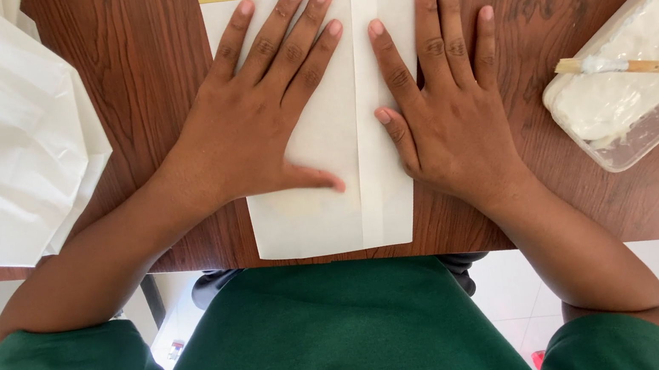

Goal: Folding paper around a cardboard template and applying glue with a brush to assemble a bag.

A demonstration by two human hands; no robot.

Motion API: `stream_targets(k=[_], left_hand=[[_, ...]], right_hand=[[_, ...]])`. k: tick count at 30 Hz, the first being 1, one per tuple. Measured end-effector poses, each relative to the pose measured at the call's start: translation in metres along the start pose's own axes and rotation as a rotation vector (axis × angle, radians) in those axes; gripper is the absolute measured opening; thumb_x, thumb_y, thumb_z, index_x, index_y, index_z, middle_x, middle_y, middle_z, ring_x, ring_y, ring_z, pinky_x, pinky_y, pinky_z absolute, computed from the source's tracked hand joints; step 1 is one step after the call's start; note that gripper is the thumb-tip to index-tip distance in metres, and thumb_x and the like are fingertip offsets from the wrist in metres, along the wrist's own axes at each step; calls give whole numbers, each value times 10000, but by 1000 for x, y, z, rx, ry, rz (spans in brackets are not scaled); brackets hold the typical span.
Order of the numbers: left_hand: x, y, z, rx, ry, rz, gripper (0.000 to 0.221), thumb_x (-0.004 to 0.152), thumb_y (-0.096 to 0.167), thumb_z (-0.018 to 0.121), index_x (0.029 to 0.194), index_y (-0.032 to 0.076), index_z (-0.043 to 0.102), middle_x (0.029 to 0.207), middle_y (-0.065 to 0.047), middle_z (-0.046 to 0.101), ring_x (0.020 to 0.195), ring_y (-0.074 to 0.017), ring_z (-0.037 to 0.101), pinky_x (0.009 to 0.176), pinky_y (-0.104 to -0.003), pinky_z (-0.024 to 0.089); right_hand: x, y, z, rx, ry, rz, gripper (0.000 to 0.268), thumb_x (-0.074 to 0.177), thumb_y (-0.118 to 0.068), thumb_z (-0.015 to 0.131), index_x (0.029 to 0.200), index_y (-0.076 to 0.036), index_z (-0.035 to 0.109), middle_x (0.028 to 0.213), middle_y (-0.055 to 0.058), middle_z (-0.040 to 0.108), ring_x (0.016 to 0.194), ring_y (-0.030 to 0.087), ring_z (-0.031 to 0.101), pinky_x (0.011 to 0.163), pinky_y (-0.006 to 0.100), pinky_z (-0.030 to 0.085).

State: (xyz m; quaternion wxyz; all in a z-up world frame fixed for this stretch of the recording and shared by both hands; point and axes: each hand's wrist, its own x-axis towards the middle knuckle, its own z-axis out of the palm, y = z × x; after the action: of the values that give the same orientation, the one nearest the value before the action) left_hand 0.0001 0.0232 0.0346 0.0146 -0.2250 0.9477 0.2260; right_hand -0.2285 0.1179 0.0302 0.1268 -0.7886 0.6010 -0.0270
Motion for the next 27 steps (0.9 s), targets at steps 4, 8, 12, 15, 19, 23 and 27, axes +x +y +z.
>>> stream_targets(k=[4,8,12,15,19,23,27], left_hand=[[1,4,0,-14,-2,-6,1467,709,960,528,1639,-135,234,1686,-325,140,1565,-500,122,1229,-658,25],[5,5,0,1,-4,-11,1487,708,985,529,1642,-131,223,1683,-324,133,1569,-481,124,1223,-674,33],[4,4,1,64,-50,-31,1441,677,1072,556,1688,138,129,1704,-293,99,1600,-445,110,1243,-658,32],[4,3,0,15,-10,-7,1369,711,1053,452,1692,133,198,1688,-313,125,1581,-463,123,1224,-663,27],[4,5,-2,15,7,-10,1407,675,986,593,1693,86,228,1687,-299,118,1581,-442,118,1228,-664,32],[4,5,-1,23,41,22,1411,657,942,598,1686,47,238,1702,-272,153,1570,-459,127,1216,-671,35],[3,-3,9,155,134,101,1487,666,1080,506,1673,-12,422,1733,-121,196,1561,-457,202,1208,-682,115]], right_hand=[[0,0,1,4,3,-7,668,1130,-479,189,1659,-81,281,1636,380,160,1557,537,166,1272,666,115],[0,0,-1,1,-12,7,707,1116,-519,175,1665,-86,281,1633,379,139,1556,532,147,1270,675,118],[1,-2,-2,-17,-33,19,744,1099,-557,143,1671,-93,247,1641,375,135,1562,526,143,1269,655,91],[1,-3,0,-64,-35,19,778,1092,-628,180,1675,-114,221,1643,373,135,1566,521,150,1274,676,130],[1,-8,-1,-114,-44,26,872,1061,-710,180,1672,-89,191,1644,376,129,1562,531,145,1262,683,129],[-1,-6,0,-103,-60,28,876,1071,-721,254,1675,-92,176,1654,368,114,1564,518,121,1254,688,108],[-2,-6,1,23,13,49,727,1113,-517,290,1659,-39,266,1676,301,127,1583,457,123,1277,646,103]])
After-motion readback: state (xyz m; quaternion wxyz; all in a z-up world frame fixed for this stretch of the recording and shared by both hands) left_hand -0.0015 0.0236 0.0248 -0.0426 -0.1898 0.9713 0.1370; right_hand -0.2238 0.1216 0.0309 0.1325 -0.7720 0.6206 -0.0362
